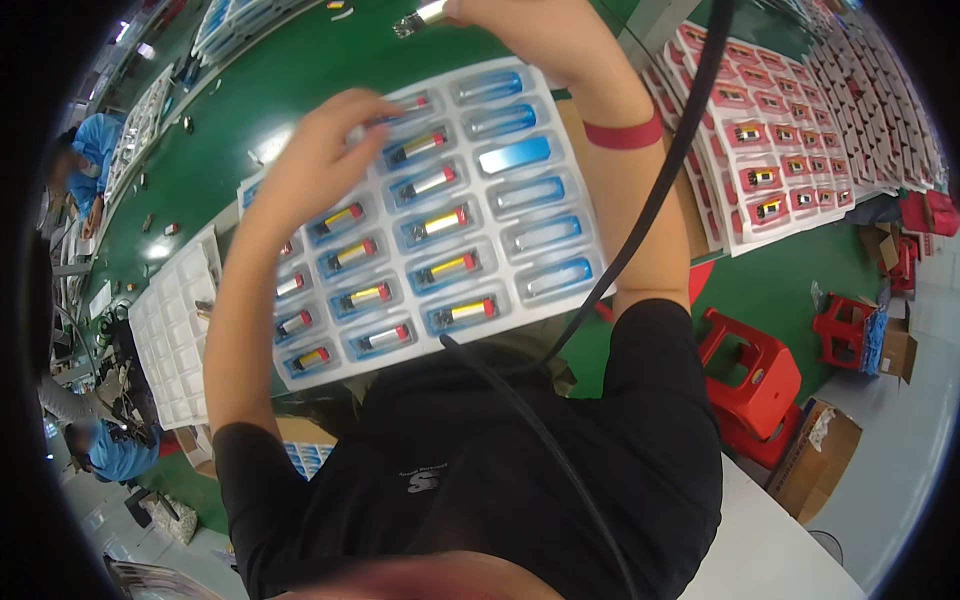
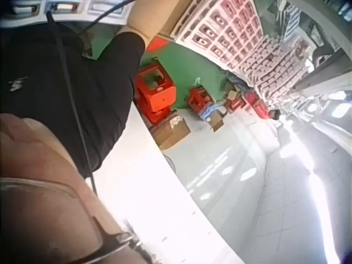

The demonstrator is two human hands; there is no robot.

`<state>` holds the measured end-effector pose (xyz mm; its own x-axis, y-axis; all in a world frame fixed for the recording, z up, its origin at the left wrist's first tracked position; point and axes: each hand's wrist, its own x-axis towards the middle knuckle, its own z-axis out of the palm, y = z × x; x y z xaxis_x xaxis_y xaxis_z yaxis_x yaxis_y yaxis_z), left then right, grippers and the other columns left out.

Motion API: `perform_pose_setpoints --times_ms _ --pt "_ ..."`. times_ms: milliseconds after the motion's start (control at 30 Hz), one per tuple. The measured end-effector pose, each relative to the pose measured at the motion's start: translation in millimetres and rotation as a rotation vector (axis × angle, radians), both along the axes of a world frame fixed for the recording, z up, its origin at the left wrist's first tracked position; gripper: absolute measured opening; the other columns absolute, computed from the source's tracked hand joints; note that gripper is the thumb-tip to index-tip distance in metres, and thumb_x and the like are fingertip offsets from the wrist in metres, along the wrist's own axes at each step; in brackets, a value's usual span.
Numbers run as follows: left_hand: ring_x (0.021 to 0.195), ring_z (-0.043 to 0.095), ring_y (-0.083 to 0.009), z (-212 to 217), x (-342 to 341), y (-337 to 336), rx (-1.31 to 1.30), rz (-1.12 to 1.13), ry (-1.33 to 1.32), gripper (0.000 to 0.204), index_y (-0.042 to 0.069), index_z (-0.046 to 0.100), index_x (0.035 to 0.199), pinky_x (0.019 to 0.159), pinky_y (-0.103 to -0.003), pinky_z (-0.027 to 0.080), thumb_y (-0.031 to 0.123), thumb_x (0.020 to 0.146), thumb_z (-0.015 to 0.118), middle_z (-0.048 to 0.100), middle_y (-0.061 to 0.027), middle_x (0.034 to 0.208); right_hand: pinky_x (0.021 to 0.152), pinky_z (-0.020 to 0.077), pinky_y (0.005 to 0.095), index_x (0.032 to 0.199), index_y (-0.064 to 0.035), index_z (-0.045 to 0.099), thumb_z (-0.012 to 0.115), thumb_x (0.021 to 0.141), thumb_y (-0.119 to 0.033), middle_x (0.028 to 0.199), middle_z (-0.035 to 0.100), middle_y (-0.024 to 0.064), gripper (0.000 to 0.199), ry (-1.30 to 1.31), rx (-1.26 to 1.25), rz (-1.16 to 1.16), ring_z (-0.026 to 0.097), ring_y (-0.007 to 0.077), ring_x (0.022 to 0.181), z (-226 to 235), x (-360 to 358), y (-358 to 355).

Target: The person assembles small electronic components into plastic housings by hand.

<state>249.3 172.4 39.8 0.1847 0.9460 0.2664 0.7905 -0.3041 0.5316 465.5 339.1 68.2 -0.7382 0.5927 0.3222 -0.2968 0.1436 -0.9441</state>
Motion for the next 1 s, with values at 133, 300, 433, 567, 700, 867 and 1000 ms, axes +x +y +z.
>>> perform_pose_setpoints --times_ms 133,300,433,567,700,867,1000 --pt "0.1 0.069 -0.035 -41 31 85 0.035 -0.01 0.081 0.027 0.007 0.074 0.111 0.091 -0.045 0.055 0.021 0.089 0.069 0.07 -0.0143 0.11 0.084 0.0527 0.0246 0.117 0.002 0.064 0.062 0.097 0.002 0.108 0.068 0.0064 0.02 0.052 -0.007 -0.11 0.066 0.0112 0.096 -4 1 6" --pt "0.096 0.069 -0.0345 -60 62 118 0.14 -0.132 0.322 0.019 0.011 0.074 0.102 0.085 -0.047 0.056 0.021 0.086 0.072 0.069 -0.0113 0.103 0.082 0.054 0.0256 0.116 0.0031 0.069 0.072 0.092 -0.004 0.105 0.07 0.006 0.026 -0.015 0.192 -0.301 0.068 0.012 0.091 7 5 3" --pt "0.094 0.069 -0.0285 -45 54 109 -0.005 -0.068 0.104 0.025 0.004 0.067 0.114 0.085 -0.041 0.055 0.013 0.09 0.069 0.067 -0.0134 0.113 0.083 0.0554 0.0266 0.112 0.0047 0.07 0.071 0.091 -0.004 0.103 0.072 0.0076 0.023 0.099 -0.003 -0.254 0.071 0.0154 0.092 5 4 2" --pt "0.092 0.069 -0.0217 -9 27 56 -0.227 0.123 -0.478 0.037 0.0 0.057 0.128 0.084 -0.036 0.055 0.005 0.092 0.065 0.065 -0.0141 0.115 0.088 0.0564 0.03 0.116 0.0046 0.07 0.067 0.098 -0.004 0.108 0.073 0.011 0.021 0.161 -0.09 -0.136 0.072 0.0184 0.096 -3 3 5" --pt "0.094 0.068 -0.0166 -5 -2 19 -0.232 0.137 -0.986 0.046 0.001 0.048 0.139 0.082 -0.029 0.054 0.002 0.095 0.061 0.059 -0.012 0.123 0.089 0.0571 0.0301 0.119 0.0041 0.069 0.066 0.099 -0.005 0.107 0.073 0.0103 0.022 0.083 -0.138 -0.033 0.073 0.0191 0.098 -8 -14 -11" --pt "0.11 0.067 -0.0216 -15 -9 -3 -0.161 -0.009 -1.35 0.045 0.001 0.048 0.136 0.09 -0.032 0.055 -0.002 0.093 0.061 0.052 -0.0127 0.137 0.086 0.0582 0.0312 0.119 0.004 0.069 0.067 0.099 -0.007 0.105 0.073 0.011 0.023 0.056 -0.136 -0.047 0.074 0.0198 0.094 -14 -34 -33" --pt "0.115 0.063 -0.0186 -11 -9 -11 0.141 0.106 -0.889 0.05 0.004 0.057 0.136 0.091 -0.032 0.054 0.001 0.089 0.074 0.057 -0.008 0.134 0.083 0.0585 0.0303 0.118 0.0046 0.07 0.068 0.099 -0.007 0.102 0.074 0.0113 0.022 -0.012 -0.163 0.056 0.074 0.0195 0.092 -17 -37 -37"
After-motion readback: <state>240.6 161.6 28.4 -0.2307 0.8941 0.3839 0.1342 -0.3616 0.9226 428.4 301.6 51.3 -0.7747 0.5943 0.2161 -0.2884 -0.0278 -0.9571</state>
